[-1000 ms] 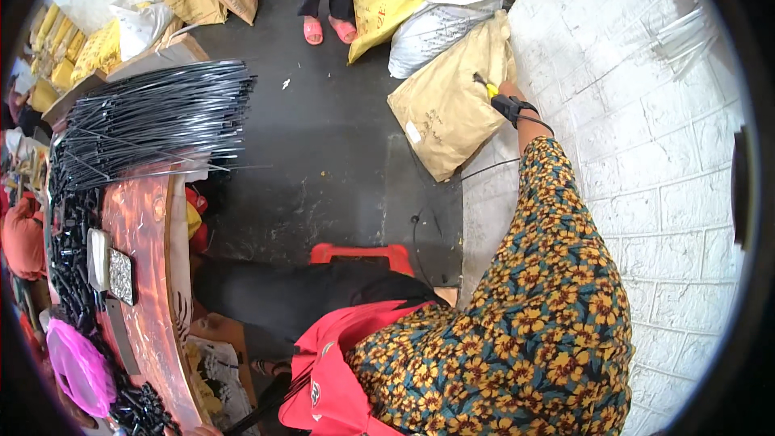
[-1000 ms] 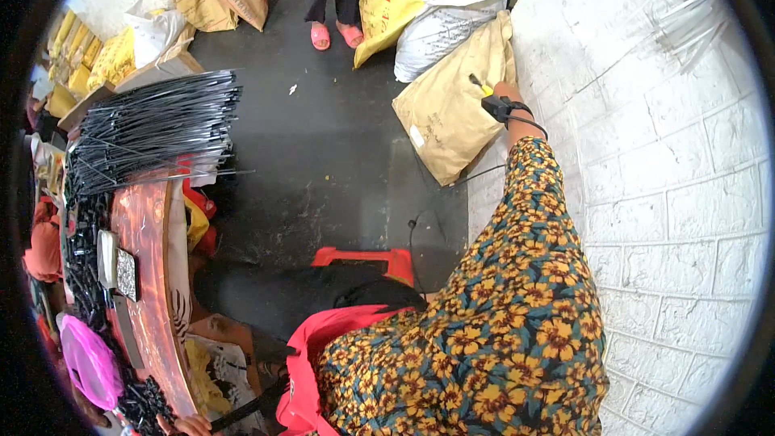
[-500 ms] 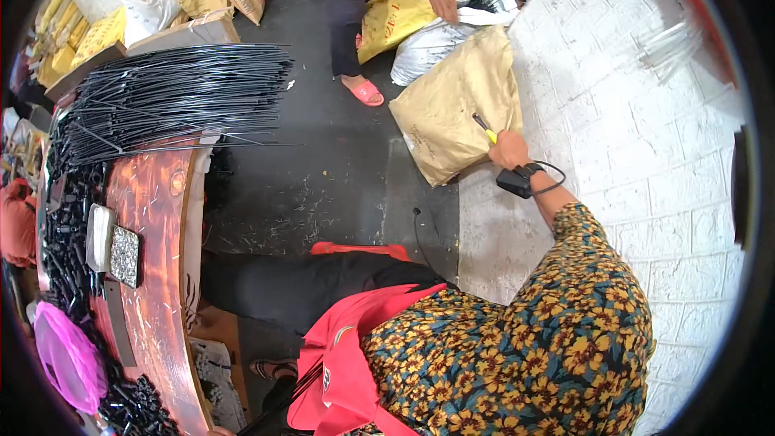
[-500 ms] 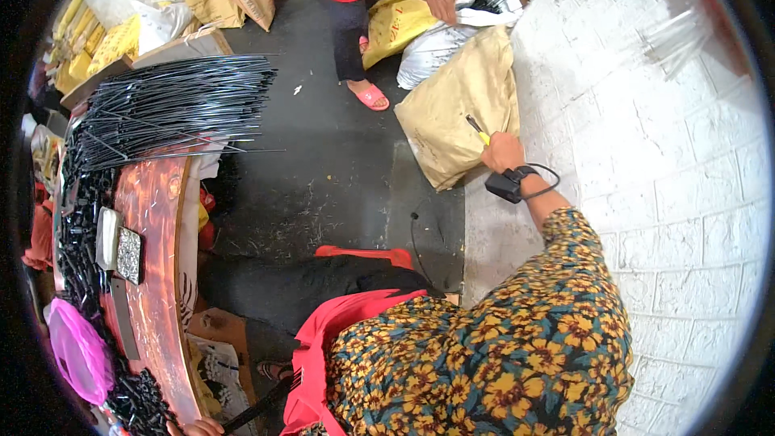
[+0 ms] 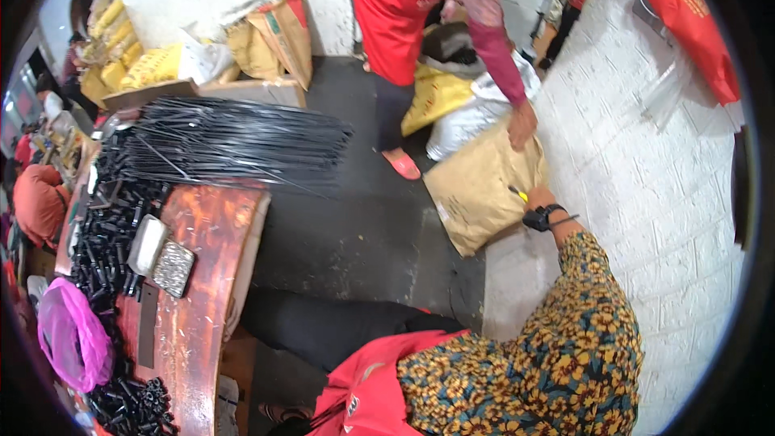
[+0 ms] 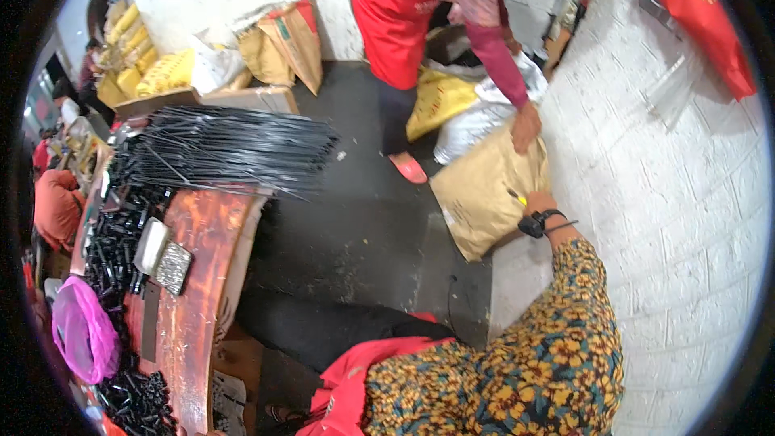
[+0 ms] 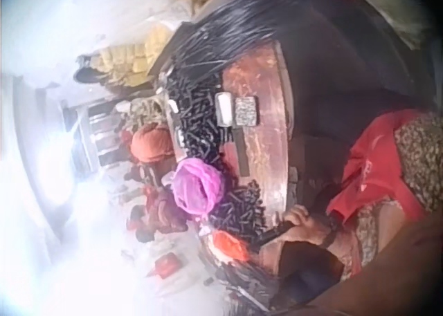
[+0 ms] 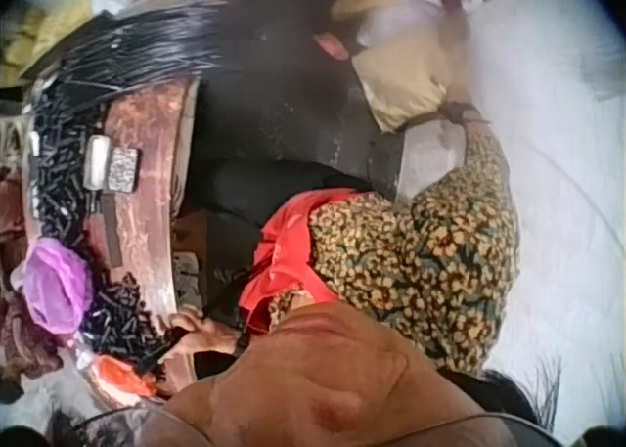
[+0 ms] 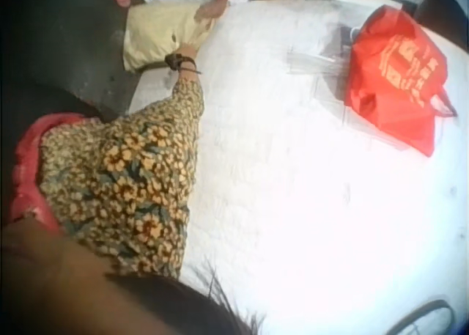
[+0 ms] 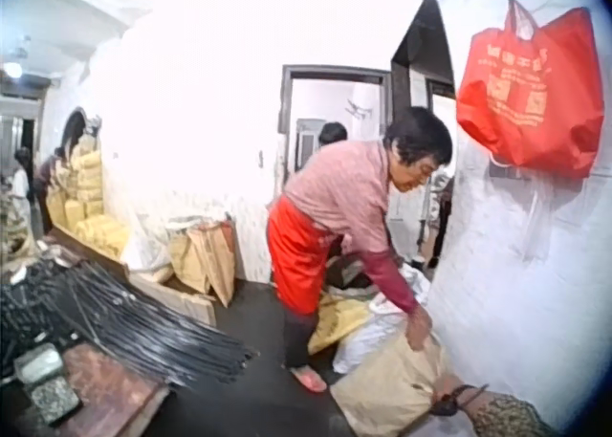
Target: Assembling umbrella ribs and plastic caps using pliers in a factory setting.
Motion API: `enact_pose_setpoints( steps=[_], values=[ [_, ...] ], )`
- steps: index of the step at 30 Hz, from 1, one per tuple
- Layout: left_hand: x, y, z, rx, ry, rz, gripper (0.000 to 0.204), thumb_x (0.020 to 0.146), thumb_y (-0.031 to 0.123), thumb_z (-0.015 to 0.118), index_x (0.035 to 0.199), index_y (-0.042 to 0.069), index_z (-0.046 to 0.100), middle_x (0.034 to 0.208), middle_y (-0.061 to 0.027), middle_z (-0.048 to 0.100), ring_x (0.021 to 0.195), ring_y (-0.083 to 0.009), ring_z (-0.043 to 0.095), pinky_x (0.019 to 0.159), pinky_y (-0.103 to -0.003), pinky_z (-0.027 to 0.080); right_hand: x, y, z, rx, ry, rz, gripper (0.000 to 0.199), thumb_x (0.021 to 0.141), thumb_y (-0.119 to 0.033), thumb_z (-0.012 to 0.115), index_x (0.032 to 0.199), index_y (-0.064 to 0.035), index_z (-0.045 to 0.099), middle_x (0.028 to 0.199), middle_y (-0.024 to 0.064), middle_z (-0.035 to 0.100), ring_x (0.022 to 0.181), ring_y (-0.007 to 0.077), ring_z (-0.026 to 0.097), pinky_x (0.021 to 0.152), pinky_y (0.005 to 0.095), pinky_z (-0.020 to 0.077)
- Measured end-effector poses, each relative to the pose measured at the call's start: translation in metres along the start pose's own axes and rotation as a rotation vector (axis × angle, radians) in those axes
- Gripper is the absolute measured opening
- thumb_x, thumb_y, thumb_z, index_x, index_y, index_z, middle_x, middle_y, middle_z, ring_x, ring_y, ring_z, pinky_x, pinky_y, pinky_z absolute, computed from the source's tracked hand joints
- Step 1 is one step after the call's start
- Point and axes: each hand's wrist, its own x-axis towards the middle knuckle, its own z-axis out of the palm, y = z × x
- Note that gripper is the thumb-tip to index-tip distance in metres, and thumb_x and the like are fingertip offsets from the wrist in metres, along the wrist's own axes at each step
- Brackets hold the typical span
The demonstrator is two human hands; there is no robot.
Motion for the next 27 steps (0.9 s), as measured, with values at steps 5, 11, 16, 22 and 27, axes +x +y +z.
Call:
enact_pose_setpoints(
  steps=[5,11,16,22,27],
  values=[
    [0.005,-0.003,0.002,-0.026,0.066,-0.227,0.083,0.08,0.082,0.016,0.052,0.01,0.046,0.041,-0.0025,0.027,0.036,-0.0182,0.03,0.038,-0.03,0.029,0.016,0.015,-0.01,0.047,-0.204,0.075,0.029,0.072,-0.022,0.06,0.088,0.0013,0.068,0.093,0.0235,0.066,0.089,0.0348,0.065,0.075,0.0434,0.0519],
    [0.005,-0.006,0.006,0.058,0.273,-0.254,0.078,0.081,0.081,0.017,0.048,0.013,0.039,0.039,-0.0013,0.024,0.034,-0.0164,0.026,0.037,-0.028,0.026,0.043,-0.061,-0.057,-0.002,0.061,-0.239,0.03,0.069,-0.021,0.062,0.087,0.003,0.067,0.089,0.0239,0.066,0.084,0.0369,0.065,0.073,0.043,0.0517],
    [0.0,0.0,0.036,0.166,0.294,-0.158,0.081,0.084,0.076,0.021,0.088,0.004,0.057,0.04,0.0005,0.027,0.033,-0.0133,0.024,0.035,-0.029,0.027,0.083,-0.182,-0.128,0.321,0.061,-0.32,0.033,0.07,-0.021,0.062,0.091,0.0038,0.066,0.089,0.0252,0.065,0.084,0.0369,0.066,0.069,0.044,0.0514],
    [-0.003,-0.005,0.032,0.213,0.258,-0.083,0.082,0.087,0.073,0.02,0.105,0.002,0.057,0.041,0.0006,0.028,0.032,-0.0127,0.025,0.035,-0.028,0.027,0.124,-0.281,-0.244,0.444,0.275,-0.452,0.034,0.072,-0.022,0.06,0.095,0.0011,0.068,0.091,0.0227,0.067,0.087,0.034,0.067,0.072,0.0438,0.0516],
    [-0.008,-0.005,0.032,0.236,0.29,-0.083,0.08,0.087,0.073,0.019,0.105,0.004,0.055,0.043,-0.0001,0.031,0.033,-0.0131,0.026,0.034,-0.028,0.027,0.15,-0.359,-0.328,0.566,0.256,-0.542,0.032,0.077,-0.017,0.06,0.099,0.0057,0.065,0.095,0.0265,0.066,0.091,0.0338,0.067,0.073,0.0432,0.0519]
  ],
)
